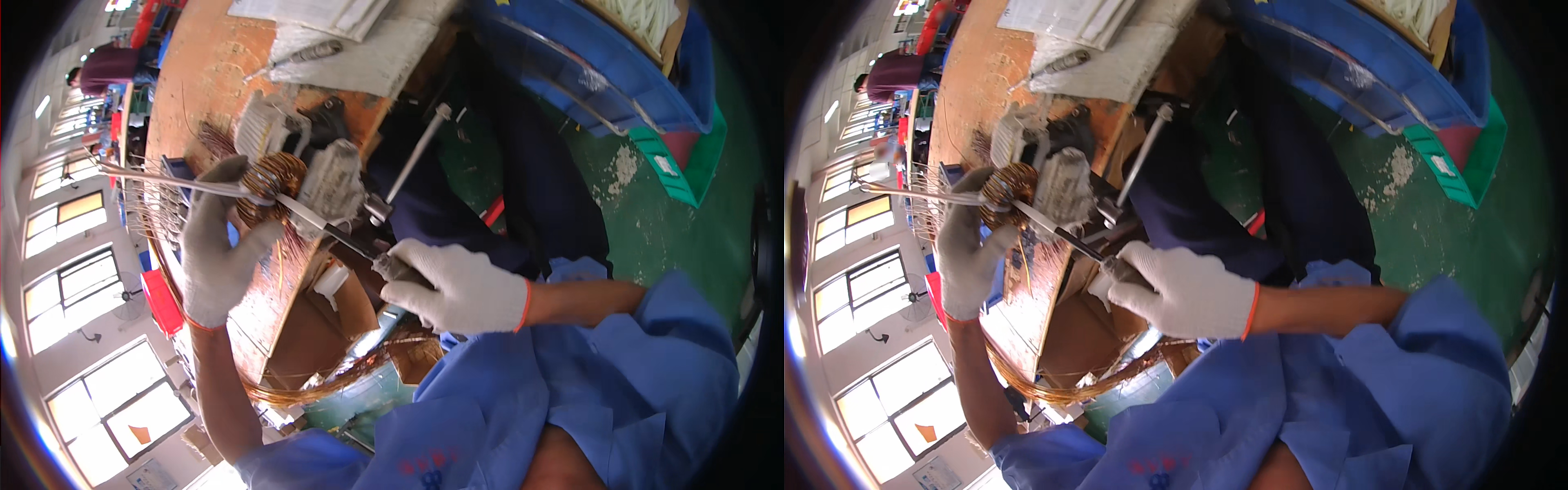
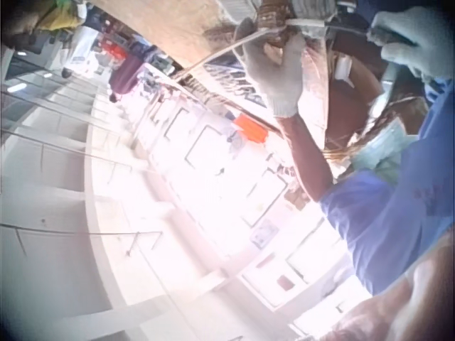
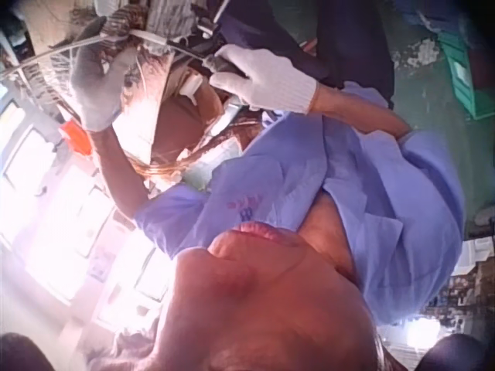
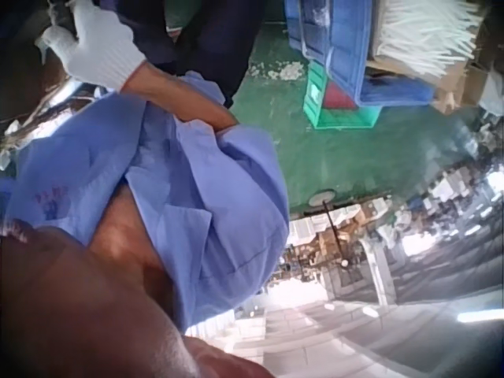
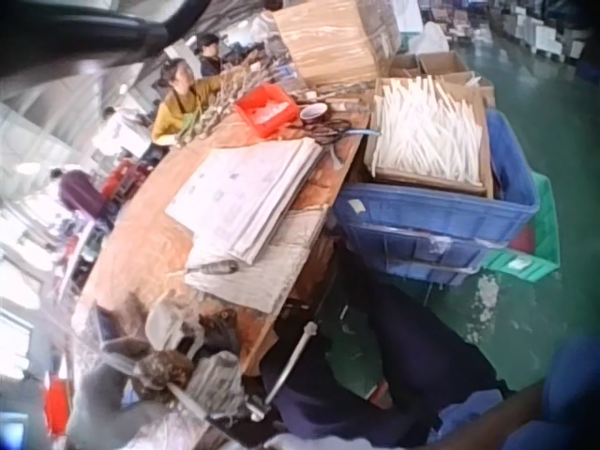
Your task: Manually winding copper wire onto a toroidal core and adding insulating sleeves to the leads.
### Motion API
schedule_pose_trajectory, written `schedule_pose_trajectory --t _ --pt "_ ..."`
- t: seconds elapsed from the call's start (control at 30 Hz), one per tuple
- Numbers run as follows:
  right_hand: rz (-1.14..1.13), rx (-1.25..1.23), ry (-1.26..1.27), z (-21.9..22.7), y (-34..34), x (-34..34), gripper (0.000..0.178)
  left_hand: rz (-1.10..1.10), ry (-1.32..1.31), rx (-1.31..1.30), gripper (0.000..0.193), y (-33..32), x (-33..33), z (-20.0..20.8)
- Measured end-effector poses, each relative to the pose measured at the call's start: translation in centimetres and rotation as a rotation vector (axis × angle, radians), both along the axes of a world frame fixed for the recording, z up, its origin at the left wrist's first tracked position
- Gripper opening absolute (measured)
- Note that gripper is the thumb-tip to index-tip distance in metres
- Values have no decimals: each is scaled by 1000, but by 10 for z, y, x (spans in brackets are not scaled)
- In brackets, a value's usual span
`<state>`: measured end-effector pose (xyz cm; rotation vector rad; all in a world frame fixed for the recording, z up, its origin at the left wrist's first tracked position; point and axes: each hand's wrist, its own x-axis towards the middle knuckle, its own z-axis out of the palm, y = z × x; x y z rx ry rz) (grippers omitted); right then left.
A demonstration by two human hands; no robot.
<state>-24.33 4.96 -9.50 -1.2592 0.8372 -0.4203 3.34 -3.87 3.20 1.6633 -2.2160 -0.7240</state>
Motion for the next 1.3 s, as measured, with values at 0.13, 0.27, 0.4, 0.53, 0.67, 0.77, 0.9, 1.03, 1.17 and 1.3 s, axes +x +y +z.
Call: schedule_pose_trajectory --t 0.13,0.27,0.4,0.53,0.67,0.77,0.9,1.03,1.17,1.3 --pt "-213 -87 -92 8 -11 14 38 5 22 -16 69 1 0 0" --pt "-122 74 -118 11 -20 22 40 -44 -131 -123 64 1 -4 4" --pt "-45 237 -154 15 -22 22 42 -14 -71 -68 55 1 -8 4" --pt "-77 167 -136 14 -25 18 39 -9 28 -24 51 -2 -7 0" --pt "-142 81 -131 9 -29 20 38 15 72 14 51 -2 -6 0" --pt "-151 194 -174 13 -24 24 36 -5 -14 -7 53 1 -7 2" --pt "-181 229 -359 22 -9 24 34 36 23 -7 54 3 -9 0" --pt "-72 614 -423 25 0 20 34 19 9 -33 55 5 -12 3" --pt "-102 547 -416 22 1 18 34 158 -200 -31 45 19 -22 18" --pt "-114 598 -421 22 1 17 34 464 -108 193 26 37 -35 29"
